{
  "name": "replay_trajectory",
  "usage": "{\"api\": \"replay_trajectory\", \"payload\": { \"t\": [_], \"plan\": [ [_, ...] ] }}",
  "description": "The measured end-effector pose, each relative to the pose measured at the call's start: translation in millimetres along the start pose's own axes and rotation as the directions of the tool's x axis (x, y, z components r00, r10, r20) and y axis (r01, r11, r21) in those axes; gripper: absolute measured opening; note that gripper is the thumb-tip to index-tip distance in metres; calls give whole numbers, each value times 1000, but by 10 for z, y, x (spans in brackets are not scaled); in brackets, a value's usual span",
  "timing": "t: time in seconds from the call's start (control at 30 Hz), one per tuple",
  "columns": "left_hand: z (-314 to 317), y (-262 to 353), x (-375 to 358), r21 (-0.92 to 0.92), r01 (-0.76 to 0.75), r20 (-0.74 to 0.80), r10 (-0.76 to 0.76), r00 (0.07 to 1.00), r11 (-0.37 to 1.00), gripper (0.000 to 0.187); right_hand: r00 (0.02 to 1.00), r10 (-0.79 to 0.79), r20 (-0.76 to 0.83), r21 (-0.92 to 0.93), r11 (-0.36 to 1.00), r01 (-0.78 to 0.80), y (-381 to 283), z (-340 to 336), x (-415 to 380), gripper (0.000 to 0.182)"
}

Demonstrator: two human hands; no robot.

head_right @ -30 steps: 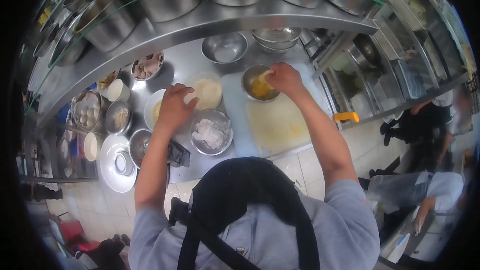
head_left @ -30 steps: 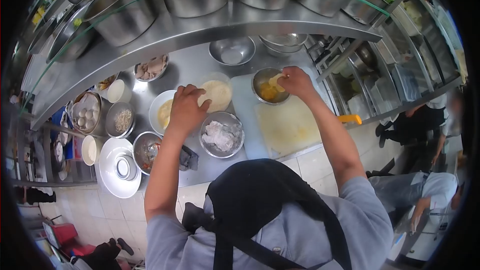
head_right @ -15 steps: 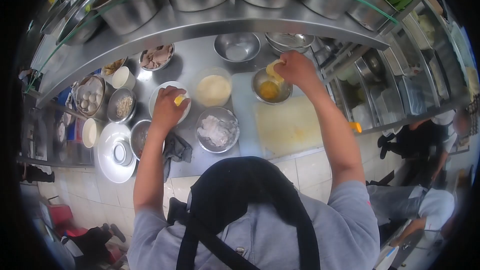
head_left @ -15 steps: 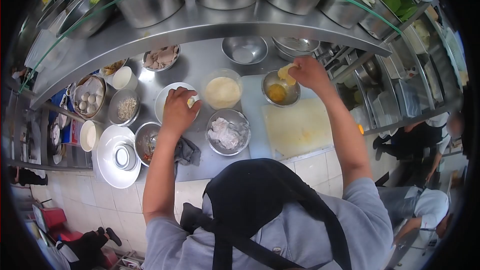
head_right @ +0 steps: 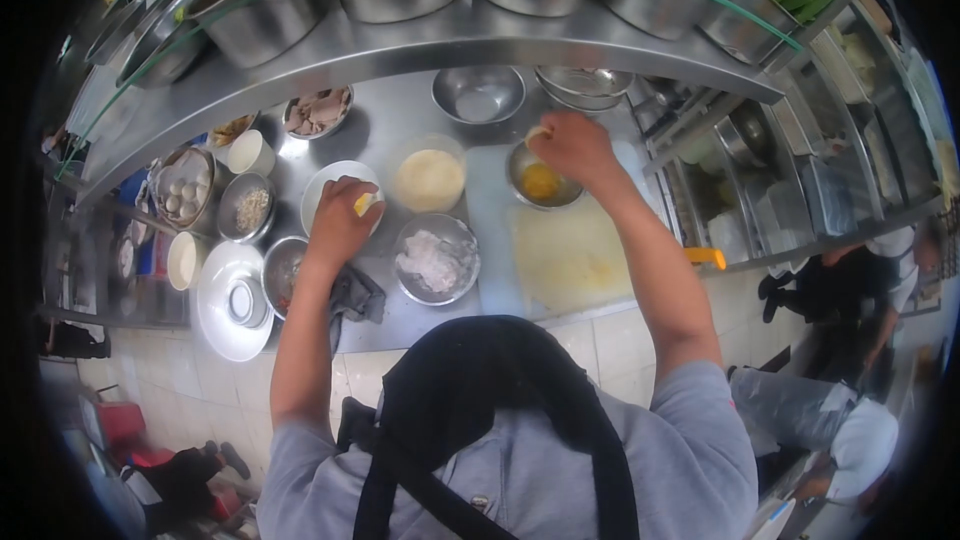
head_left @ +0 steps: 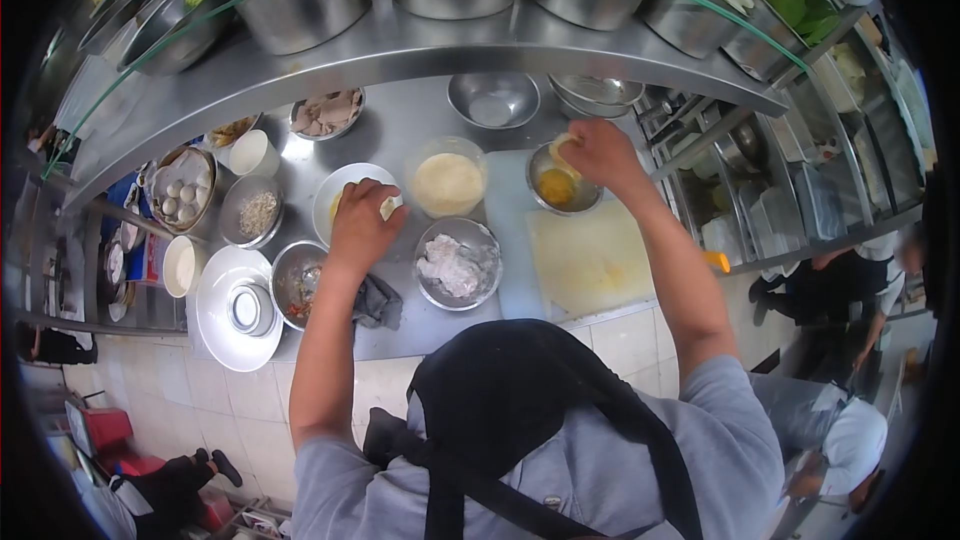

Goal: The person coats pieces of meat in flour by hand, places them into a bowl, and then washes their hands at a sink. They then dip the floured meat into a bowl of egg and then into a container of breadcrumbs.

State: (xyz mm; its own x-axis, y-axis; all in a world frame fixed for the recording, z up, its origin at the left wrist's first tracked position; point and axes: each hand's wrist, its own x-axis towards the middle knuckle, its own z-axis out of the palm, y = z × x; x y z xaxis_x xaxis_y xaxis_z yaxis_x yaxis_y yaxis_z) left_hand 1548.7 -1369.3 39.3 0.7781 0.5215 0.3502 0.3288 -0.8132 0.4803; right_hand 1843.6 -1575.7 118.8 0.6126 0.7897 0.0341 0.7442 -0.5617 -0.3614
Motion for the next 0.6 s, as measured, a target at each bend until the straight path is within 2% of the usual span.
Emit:
{"api": "replay_trajectory", "payload": {
  "t": [0.03,0.1,0.13,0.2,0.23,0.27,0.3,0.33,0.4,0.43,0.5,0.53,0.6],
  "plan": [
    [-30,20,15,9,-1,-3,1,1000,1000,25,1000,-1,2,4,1000,1,-95,-27,28,21],
    [-110,40,82,20,-15,-12,15,1000,1000,25,981,-147,-126,114,980,162,-318,-47,114,22],
    [-153,48,122,28,-30,-24,30,999,999,24,981,-148,-124,120,979,162,-417,-15,135,22],
    [-225,70,209,58,-39,-39,41,998,998,24,920,-327,-214,90,932,352,-619,73,191,18],
    [-239,73,252,81,-51,-55,55,997,995,24,920,-329,-212,97,930,354,-672,235,222,18],
    [-239,65,298,85,-47,-51,52,997,995,24,849,-482,-216,-40,873,485,-668,509,246,17],
    [-230,58,351,95,-72,-53,77,996,993,24,758,-622,-198,-175,783,596,-627,739,240,17],
    [-213,54,409,105,-98,-53,104,993,990,25,760,-619,-198,-170,785,595,-563,925,181,17],
    [-45,52,529,79,-124,-20,126,992,989,24,708,-705,29,-188,692,697,-475,1203,-16,22],
    [70,65,613,51,-148,2,148,989,988,23,712,-701,28,-185,697,693,-461,1196,-85,22],
    [326,170,838,6,-75,251,71,965,997,24,829,-547,-116,-111,837,536,-393,1087,-214,29],
    [581,142,919,4,-81,261,78,962,997,24,835,-537,-118,-107,843,526,-310,1050,-280,29],
    [1073,58,1068,227,-112,457,-4,890,967,31,883,-410,-227,53,900,432,-93,926,-380,31]
  ]
}}
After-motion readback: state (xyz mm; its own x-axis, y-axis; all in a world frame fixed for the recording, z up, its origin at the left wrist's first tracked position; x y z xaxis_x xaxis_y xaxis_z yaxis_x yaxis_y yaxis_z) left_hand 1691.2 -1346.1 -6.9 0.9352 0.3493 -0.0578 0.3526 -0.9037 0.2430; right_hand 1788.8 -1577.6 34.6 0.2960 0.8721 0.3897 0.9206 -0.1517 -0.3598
